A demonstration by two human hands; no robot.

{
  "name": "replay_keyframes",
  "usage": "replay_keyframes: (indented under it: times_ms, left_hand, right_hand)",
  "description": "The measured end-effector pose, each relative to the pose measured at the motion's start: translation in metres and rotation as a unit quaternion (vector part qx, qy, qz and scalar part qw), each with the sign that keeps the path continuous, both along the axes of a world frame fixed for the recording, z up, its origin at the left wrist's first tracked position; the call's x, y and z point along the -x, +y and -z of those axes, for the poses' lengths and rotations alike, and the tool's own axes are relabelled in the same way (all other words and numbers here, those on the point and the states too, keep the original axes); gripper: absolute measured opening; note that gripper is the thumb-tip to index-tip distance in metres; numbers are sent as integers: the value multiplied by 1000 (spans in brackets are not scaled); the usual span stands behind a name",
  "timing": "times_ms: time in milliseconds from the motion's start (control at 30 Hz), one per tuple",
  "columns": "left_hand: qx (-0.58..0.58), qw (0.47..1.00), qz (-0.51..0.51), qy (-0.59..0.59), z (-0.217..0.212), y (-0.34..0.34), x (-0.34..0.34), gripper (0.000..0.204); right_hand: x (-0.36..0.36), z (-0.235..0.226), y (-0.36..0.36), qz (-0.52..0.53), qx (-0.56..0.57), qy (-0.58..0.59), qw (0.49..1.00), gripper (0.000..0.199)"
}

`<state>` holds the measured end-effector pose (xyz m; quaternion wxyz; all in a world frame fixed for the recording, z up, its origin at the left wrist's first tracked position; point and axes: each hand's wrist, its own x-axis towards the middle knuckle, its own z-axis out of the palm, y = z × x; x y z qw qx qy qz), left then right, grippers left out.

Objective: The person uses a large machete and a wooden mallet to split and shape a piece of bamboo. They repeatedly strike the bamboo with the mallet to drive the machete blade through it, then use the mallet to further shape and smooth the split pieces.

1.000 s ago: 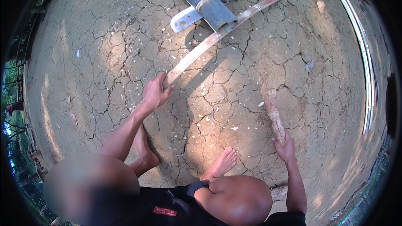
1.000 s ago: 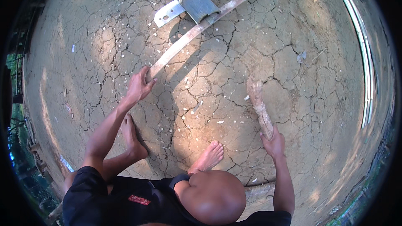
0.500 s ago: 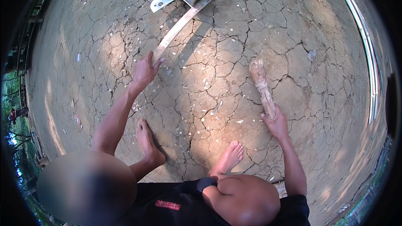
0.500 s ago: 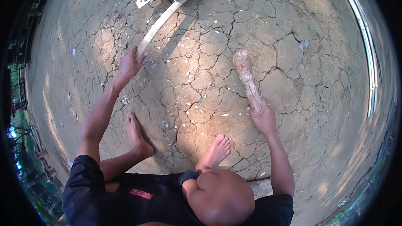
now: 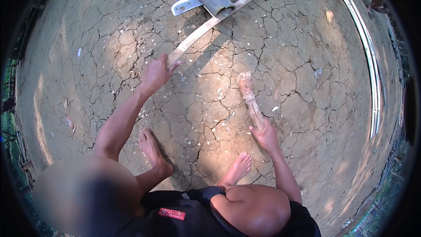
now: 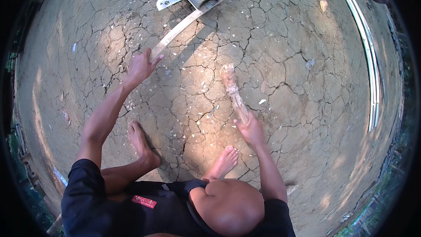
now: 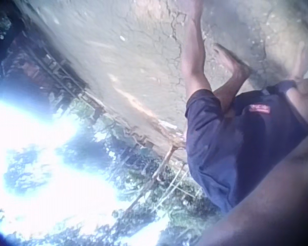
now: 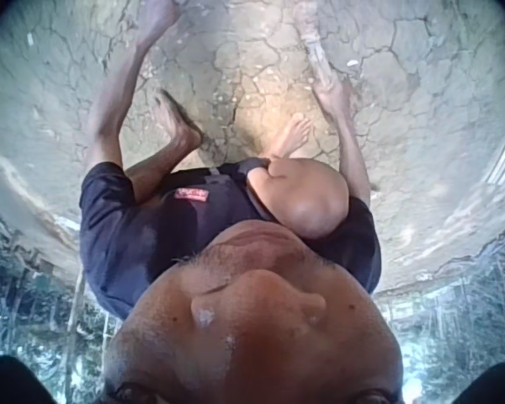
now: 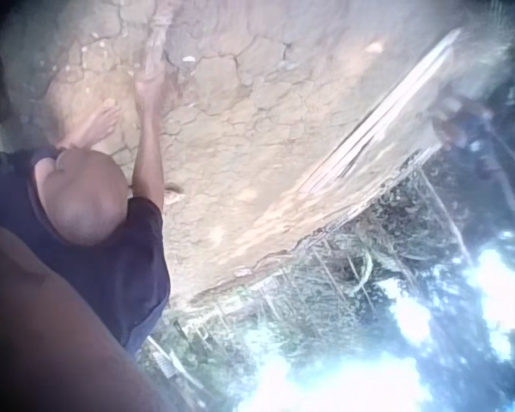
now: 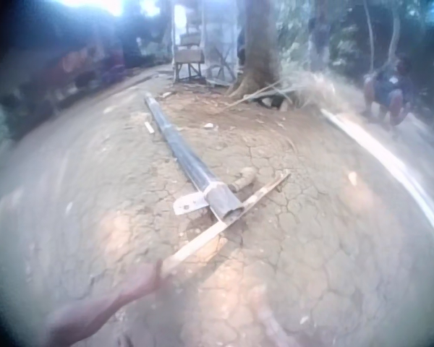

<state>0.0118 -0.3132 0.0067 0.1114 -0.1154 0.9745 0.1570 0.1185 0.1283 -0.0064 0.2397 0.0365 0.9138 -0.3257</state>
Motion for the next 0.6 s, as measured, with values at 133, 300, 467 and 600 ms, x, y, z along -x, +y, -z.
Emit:
replay_keyframes:
  times_ms: [133, 300, 467, 600]
  left_hand:
    - [-36, 998, 49, -6, 6, -13, 0, 56]
    - [-96, 986, 116, -76, -1, -31, 7, 50]
    - [-196, 977, 62, -62, 9, -45, -33, 58]
    - [-264, 960, 15, -92, 17, -58, -67, 55]
  right_hand:
    - [5, -4, -22, -7, 0, 10, 1000, 58]
    - [37, -51, -47, 1, 76, 105, 992, 54]
    - [44, -98, -51, 59, -12, -87, 994, 44]
    - [38, -95, -46, 56, -10, -24, 998, 50]
